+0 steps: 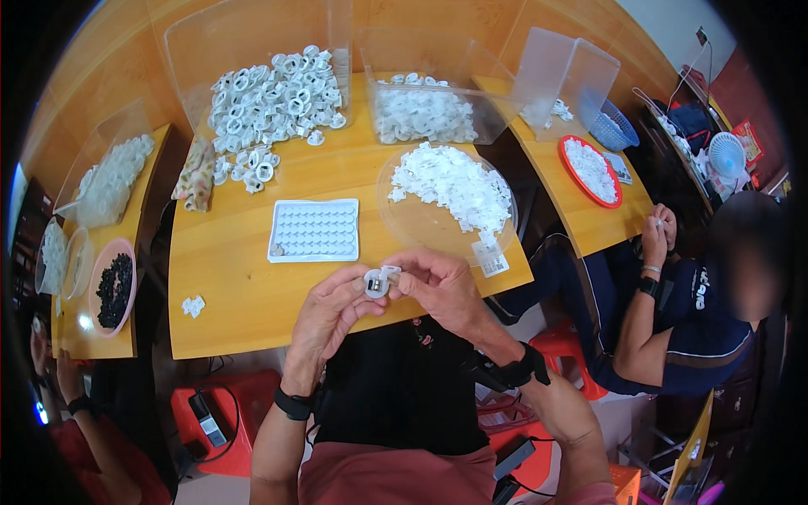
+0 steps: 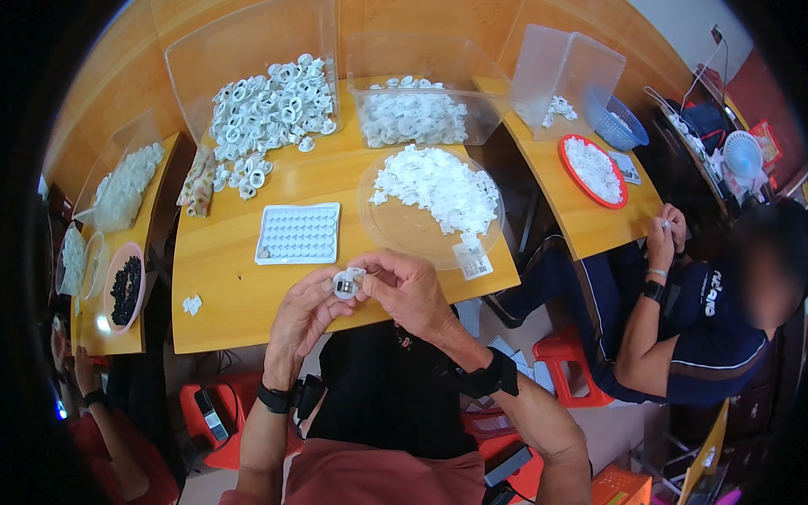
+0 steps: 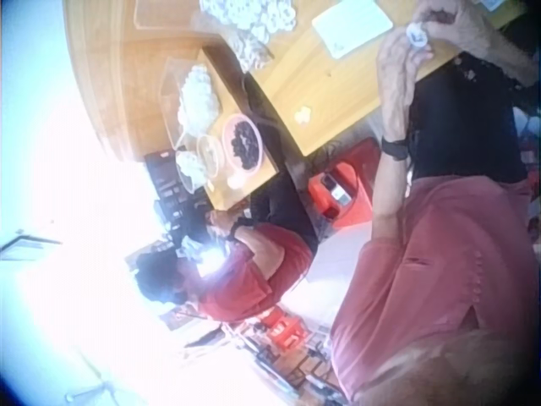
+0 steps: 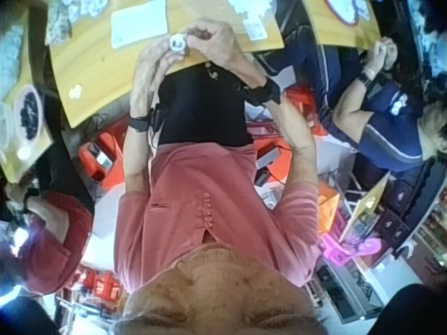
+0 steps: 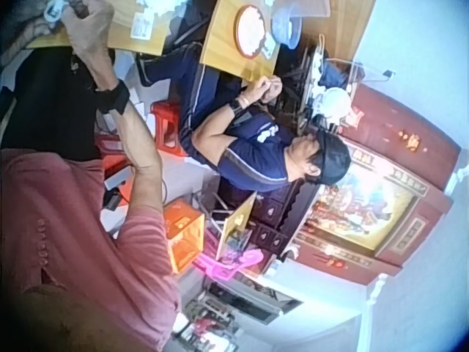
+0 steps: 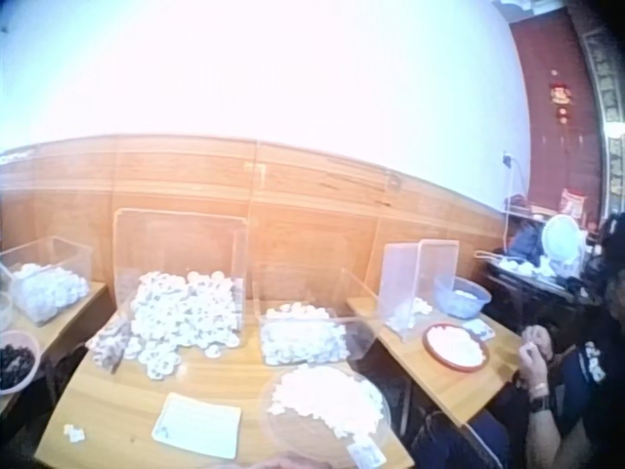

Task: Assembling small plastic components by inserting white plastic parts into grey circular housings.

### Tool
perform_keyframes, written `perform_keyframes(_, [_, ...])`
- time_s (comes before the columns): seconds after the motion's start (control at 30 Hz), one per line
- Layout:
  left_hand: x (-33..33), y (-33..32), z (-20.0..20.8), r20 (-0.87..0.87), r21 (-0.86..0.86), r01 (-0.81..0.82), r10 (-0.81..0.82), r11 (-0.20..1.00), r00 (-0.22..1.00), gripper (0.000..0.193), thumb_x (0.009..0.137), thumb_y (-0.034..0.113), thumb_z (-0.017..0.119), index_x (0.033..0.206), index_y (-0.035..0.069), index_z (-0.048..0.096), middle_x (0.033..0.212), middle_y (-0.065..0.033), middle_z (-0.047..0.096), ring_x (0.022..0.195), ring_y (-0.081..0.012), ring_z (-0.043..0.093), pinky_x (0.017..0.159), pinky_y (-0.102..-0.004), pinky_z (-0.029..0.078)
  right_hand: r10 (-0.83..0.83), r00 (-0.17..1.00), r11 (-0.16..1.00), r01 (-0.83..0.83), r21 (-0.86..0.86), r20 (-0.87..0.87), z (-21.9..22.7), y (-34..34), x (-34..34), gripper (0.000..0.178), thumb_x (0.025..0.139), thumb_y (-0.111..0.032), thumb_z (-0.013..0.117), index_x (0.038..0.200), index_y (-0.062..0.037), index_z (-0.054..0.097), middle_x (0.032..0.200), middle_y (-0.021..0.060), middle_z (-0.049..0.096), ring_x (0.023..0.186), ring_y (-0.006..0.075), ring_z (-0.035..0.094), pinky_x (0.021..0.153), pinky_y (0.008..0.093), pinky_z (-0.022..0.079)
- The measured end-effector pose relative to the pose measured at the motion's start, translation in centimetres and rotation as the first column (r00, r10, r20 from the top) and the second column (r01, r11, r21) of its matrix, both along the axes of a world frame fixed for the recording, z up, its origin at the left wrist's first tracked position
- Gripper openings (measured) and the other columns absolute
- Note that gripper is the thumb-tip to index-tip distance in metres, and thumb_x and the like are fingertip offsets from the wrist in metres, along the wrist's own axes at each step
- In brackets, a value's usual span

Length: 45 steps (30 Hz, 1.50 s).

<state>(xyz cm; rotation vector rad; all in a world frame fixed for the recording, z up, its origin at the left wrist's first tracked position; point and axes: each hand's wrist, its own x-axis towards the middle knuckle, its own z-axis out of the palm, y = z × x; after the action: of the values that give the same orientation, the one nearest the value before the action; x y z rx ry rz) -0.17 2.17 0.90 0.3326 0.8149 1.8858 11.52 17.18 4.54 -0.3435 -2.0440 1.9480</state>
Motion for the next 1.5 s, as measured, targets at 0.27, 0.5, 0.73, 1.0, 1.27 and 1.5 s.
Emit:
perform_keyframes(0.27, [-0.2, -0.1, -0.6, -0.007, 0.019, 0.008, -0.007, 1.000, 1.000, 0.024, 0.094, 0.011, 0.053, 0.111, -0.006, 0.056, 0.099, -0.0163, 0.063, 0.084, -0.0223, 0.065, 0.074, -0.0309, 0.055, -0.018, 0.997, 1.000, 0.017, 0.023, 0.071, 0.0, 0.4, -0.1, 0.019, 0.093, -0.006, 0.055, 0.108, 0.0019, 0.064, 0.087, 0.0032, 0.066, 0.075, 0.0065, 0.061, 0.070, 0.0195, 0.050])
perform_keyframes(0.5, [-0.2, -0.1, -0.5, -0.001, 0.019, 0.008, -0.008, 1.000, 1.000, 0.024, 0.094, 0.010, 0.052, 0.112, -0.006, 0.055, 0.099, -0.0169, 0.063, 0.085, -0.0223, 0.065, 0.075, -0.0311, 0.056, -0.022, 0.999, 1.000, 0.022, 0.013, 0.036, -0.7, 0.3, -0.3, 0.018, 0.092, -0.006, 0.056, 0.106, 0.0022, 0.064, 0.084, 0.0035, 0.066, 0.074, 0.0070, 0.062, 0.068, 0.0194, 0.050])
perform_keyframes(0.73, [-0.1, 0.0, -0.1, -0.030, 0.010, 0.020, -0.020, 1.000, 0.999, 0.024, 0.094, 0.009, 0.051, 0.112, -0.006, 0.055, 0.101, -0.0174, 0.063, 0.087, -0.0230, 0.065, 0.076, -0.0311, 0.056, -0.048, 0.999, 0.998, 0.048, -0.037, -0.001, -0.5, -0.4, -0.2, 0.014, 0.088, -0.002, 0.058, 0.099, 0.0042, 0.064, 0.081, 0.0041, 0.066, 0.073, 0.0077, 0.063, 0.065, 0.0204, 0.050])
perform_keyframes(1.0, [-0.2, 0.2, -0.2, -0.055, 0.010, 0.024, -0.024, 1.000, 0.998, 0.025, 0.094, 0.010, 0.052, 0.113, -0.006, 0.055, 0.101, -0.0177, 0.063, 0.086, -0.0229, 0.065, 0.076, -0.0312, 0.056, -0.085, 0.996, 0.996, 0.085, -0.013, 0.007, -0.8, -0.4, 0.0, 0.014, 0.087, -0.001, 0.058, 0.098, 0.0054, 0.064, 0.081, 0.0050, 0.066, 0.072, 0.0074, 0.061, 0.065, 0.0209, 0.049])
perform_keyframes(1.27, [0.0, 0.1, 0.1, -0.025, 0.014, 0.005, -0.005, 1.000, 1.000, 0.023, 0.094, 0.009, 0.052, 0.111, -0.005, 0.056, 0.098, -0.0168, 0.064, 0.084, -0.0228, 0.065, 0.074, -0.0310, 0.056, -0.056, 0.998, 0.993, 0.052, -0.108, -0.036, -0.7, -0.4, 0.1, 0.015, 0.087, 0.000, 0.059, 0.100, 0.0055, 0.063, 0.088, 0.0056, 0.066, 0.077, 0.0086, 0.062, 0.070, 0.0220, 0.050])
perform_keyframes(1.5, [-0.2, 0.0, 0.1, -0.009, 0.010, 0.002, -0.002, 1.000, 1.000, 0.021, 0.093, 0.007, 0.053, 0.110, -0.005, 0.056, 0.096, -0.0167, 0.064, 0.085, -0.0234, 0.065, 0.075, -0.0316, 0.056, -0.100, 0.993, 0.958, 0.113, 0.263, -0.060, 0.5, -1.0, 0.0, 0.015, 0.078, 0.002, 0.064, 0.093, 0.0022, 0.065, 0.085, 0.0075, 0.065, 0.076, 0.0123, 0.064, 0.071, 0.0245, 0.052])
